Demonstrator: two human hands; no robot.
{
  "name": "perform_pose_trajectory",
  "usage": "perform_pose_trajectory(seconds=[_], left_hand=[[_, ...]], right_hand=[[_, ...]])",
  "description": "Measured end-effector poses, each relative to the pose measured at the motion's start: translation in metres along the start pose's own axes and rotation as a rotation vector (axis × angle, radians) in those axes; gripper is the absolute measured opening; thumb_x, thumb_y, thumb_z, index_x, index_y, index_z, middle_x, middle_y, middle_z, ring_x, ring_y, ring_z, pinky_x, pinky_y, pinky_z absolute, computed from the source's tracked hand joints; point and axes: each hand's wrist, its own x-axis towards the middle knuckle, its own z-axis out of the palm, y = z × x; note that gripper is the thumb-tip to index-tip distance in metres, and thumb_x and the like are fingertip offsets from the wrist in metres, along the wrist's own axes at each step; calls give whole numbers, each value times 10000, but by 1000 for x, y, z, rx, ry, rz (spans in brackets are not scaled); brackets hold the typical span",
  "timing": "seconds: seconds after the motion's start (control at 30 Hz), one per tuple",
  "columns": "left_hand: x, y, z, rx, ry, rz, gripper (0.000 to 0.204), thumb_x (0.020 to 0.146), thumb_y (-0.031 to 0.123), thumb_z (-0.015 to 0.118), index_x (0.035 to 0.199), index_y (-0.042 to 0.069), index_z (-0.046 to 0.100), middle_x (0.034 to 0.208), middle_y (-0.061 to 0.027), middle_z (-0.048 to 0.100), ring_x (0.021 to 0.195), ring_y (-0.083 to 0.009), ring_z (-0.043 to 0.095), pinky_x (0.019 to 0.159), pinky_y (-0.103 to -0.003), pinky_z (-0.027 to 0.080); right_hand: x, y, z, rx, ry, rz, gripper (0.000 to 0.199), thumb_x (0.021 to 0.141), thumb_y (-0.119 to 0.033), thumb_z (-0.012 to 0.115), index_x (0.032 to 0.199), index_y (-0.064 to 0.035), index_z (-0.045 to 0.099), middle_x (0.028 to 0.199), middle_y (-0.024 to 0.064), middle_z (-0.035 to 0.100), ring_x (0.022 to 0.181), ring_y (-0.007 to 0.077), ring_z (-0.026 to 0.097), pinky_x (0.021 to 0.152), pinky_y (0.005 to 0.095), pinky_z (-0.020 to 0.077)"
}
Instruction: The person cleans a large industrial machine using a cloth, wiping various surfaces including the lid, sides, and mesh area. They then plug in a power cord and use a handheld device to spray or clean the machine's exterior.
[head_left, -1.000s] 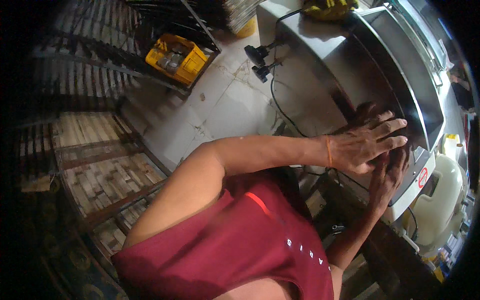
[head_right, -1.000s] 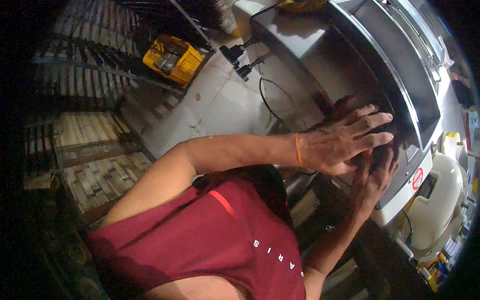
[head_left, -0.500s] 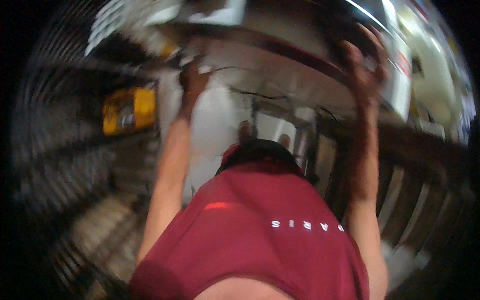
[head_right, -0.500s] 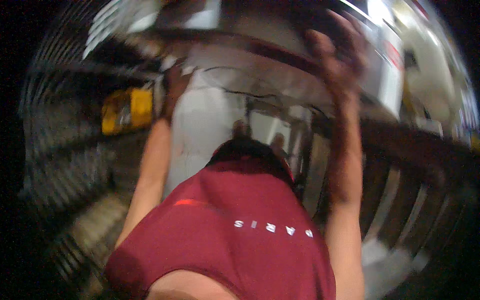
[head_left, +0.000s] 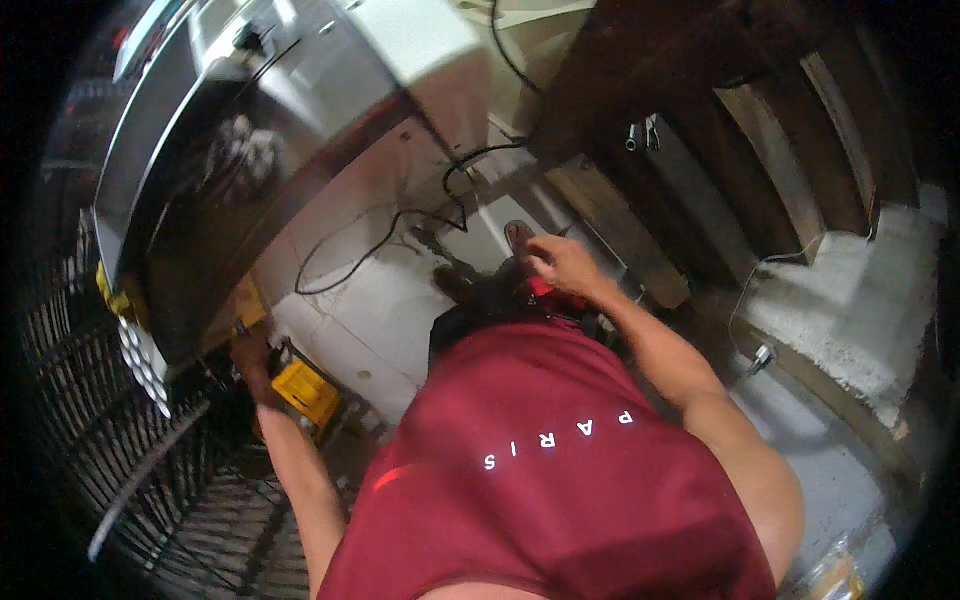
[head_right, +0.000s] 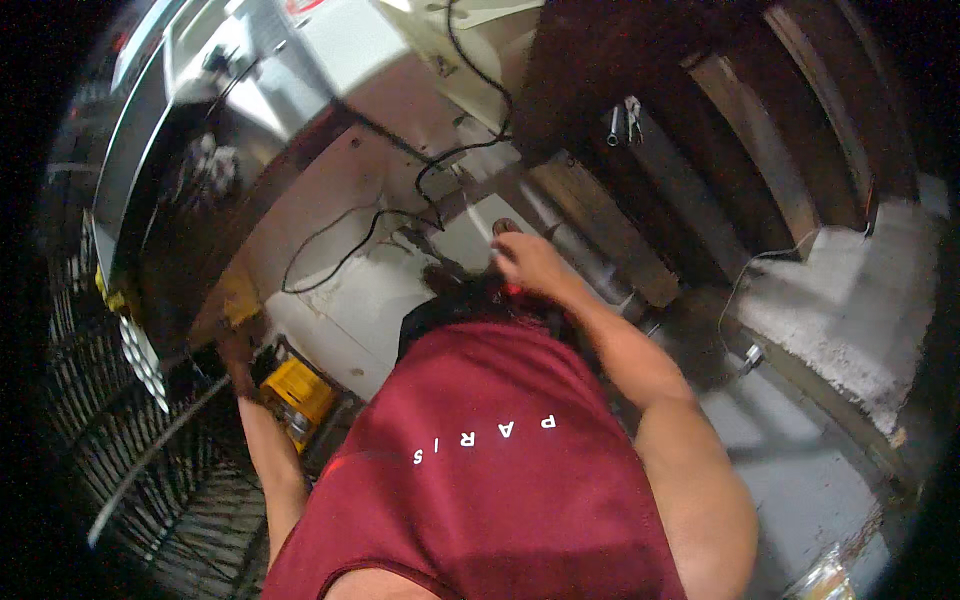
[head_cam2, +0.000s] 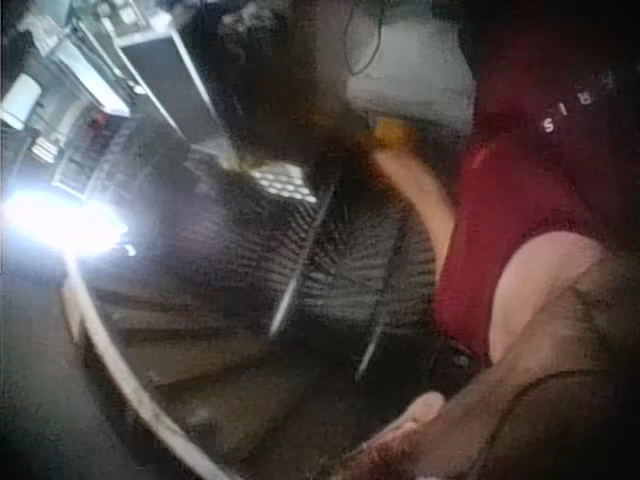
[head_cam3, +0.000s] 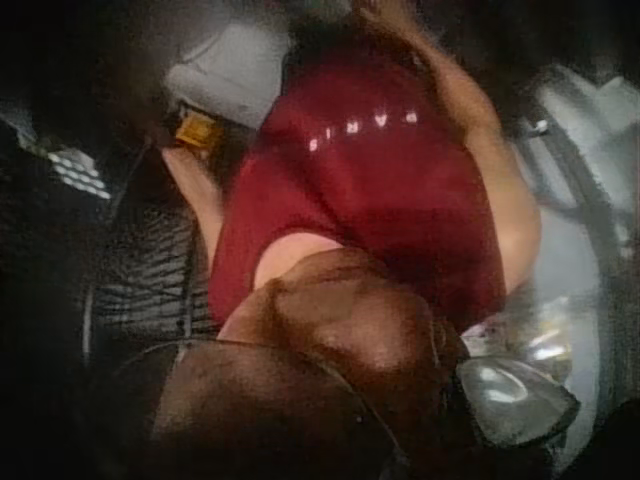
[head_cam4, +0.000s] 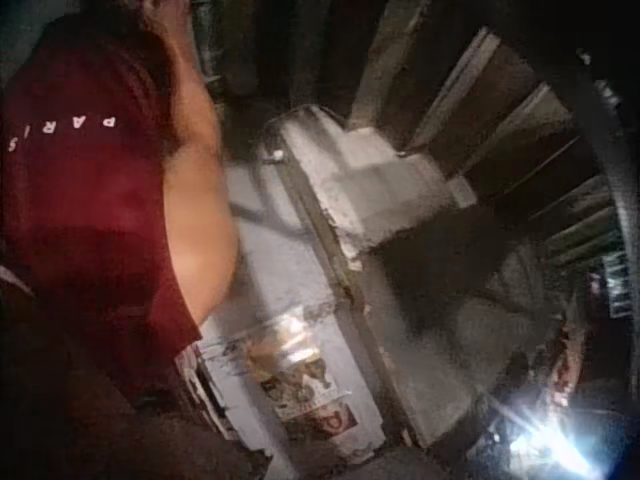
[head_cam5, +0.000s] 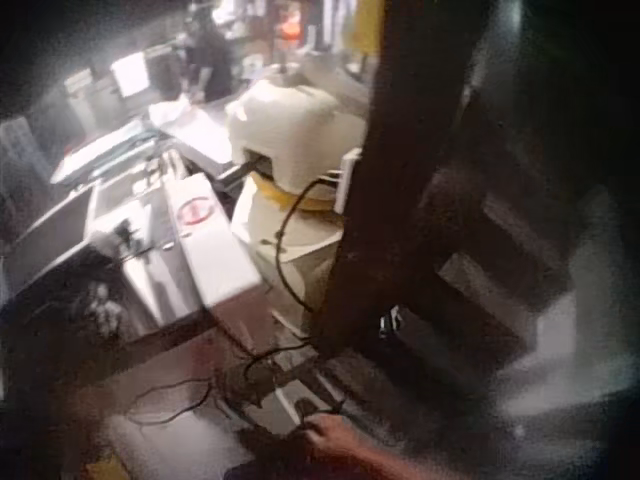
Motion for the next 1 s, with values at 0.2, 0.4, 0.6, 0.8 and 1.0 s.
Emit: perform_pose_trajectory(seconds=[0.2, 0.4, 0.6, 0.8, 1.0], left_hand=[[-11, -15, -2, -341, 68, 45, 701, 829, 522, 696, 1301, 11, 614, 1204, -271, 674, 1149, -436, 627, 958, -477, 479], [-1, -18, -9, -231, -36, -5, 722, 832, 477, 710, 1352, -3, 568, 1271, -277, 642, 1230, -408, 591, 1002, -445, 458], [10, -38, 6, -32, 46, 91, 656, 883, 527, 642, 1272, -1, 637, 1261, -297, 633, 1211, -457, 578, 996, -487, 457], [-7, 6, -2, -254, -11, -71, 573, 965, 504, 567, 1267, 24, 650, 1298, -274, 621, 1209, -435, 584, 979, -482, 475], [-27, -2, 5, 180, 66, 184, 488, 1001, 425, 522, 1302, 57, 628, 1313, -233, 622, 1199, -393, 599, 988, -452, 486]], right_hand=[[1, 86, -48, 30, 26, 558, 357, 925, -333, 632, 1140, -59, 707, 1064, 180, 728, 1046, 324, 690, 906, 427, 522], [21, 153, -75, -23, 46, 378, 399, 917, -384, 641, 1154, -72, 712, 1079, 183, 726, 1044, 322, 692, 931, 428, 525], [34, 176, -97, -192, -25, 432, 413, 891, -383, 656, 1151, -67, 711, 1049, 192, 727, 1009, 387, 691, 910, 470, 536], [49, 238, -129, -363, 100, 535, 422, 904, -415, 624, 1122, -63, 708, 1027, 207, 721, 985, 407, 688, 880, 503, 535], [117, 289, -137, -448, 245, 434, 636, 901, -498, 668, 1224, 49, 631, 1148, 299, 674, 958, 418, 665, 843, 482, 519]])
